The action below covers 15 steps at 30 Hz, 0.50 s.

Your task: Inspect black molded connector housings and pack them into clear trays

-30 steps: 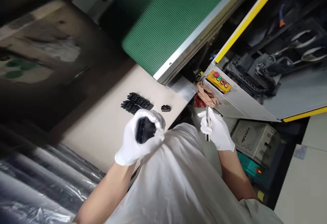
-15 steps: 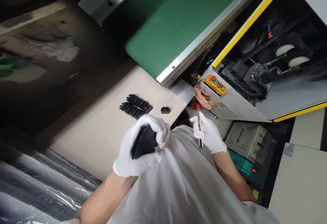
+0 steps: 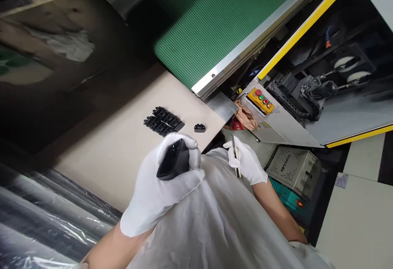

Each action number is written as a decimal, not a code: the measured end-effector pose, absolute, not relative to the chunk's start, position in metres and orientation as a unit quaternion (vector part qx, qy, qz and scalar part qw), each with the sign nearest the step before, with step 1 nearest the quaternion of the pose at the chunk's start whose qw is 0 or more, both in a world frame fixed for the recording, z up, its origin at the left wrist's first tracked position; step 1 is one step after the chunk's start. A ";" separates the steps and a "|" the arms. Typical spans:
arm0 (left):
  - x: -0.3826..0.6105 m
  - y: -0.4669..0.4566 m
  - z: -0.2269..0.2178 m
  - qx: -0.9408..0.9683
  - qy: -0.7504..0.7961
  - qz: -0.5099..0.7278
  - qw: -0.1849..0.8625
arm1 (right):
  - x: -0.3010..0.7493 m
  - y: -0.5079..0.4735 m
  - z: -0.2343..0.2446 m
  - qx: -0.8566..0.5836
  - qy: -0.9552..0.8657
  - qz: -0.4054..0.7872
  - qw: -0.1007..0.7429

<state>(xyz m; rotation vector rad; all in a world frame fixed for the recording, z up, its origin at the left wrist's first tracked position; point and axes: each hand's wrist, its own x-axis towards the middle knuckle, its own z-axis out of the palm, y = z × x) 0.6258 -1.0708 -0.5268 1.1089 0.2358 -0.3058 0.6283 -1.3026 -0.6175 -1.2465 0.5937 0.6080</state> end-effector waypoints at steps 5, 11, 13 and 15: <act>0.614 -1.066 -0.529 0.493 0.137 -0.151 0.846 | 0.628 -1.302 -0.622 -0.559 0.274 0.279 0.731; 0.604 -1.076 -0.560 0.388 0.124 -0.181 0.895 | 0.619 -1.311 -0.650 -0.514 0.309 0.241 0.763; 0.603 -1.082 -0.571 0.389 0.121 -0.173 0.897 | 0.614 -1.315 -0.666 -0.515 0.321 0.242 0.757; 0.601 -1.087 -0.577 0.416 0.122 -0.154 0.888 | 0.612 -1.318 -0.676 -0.543 0.315 0.255 0.735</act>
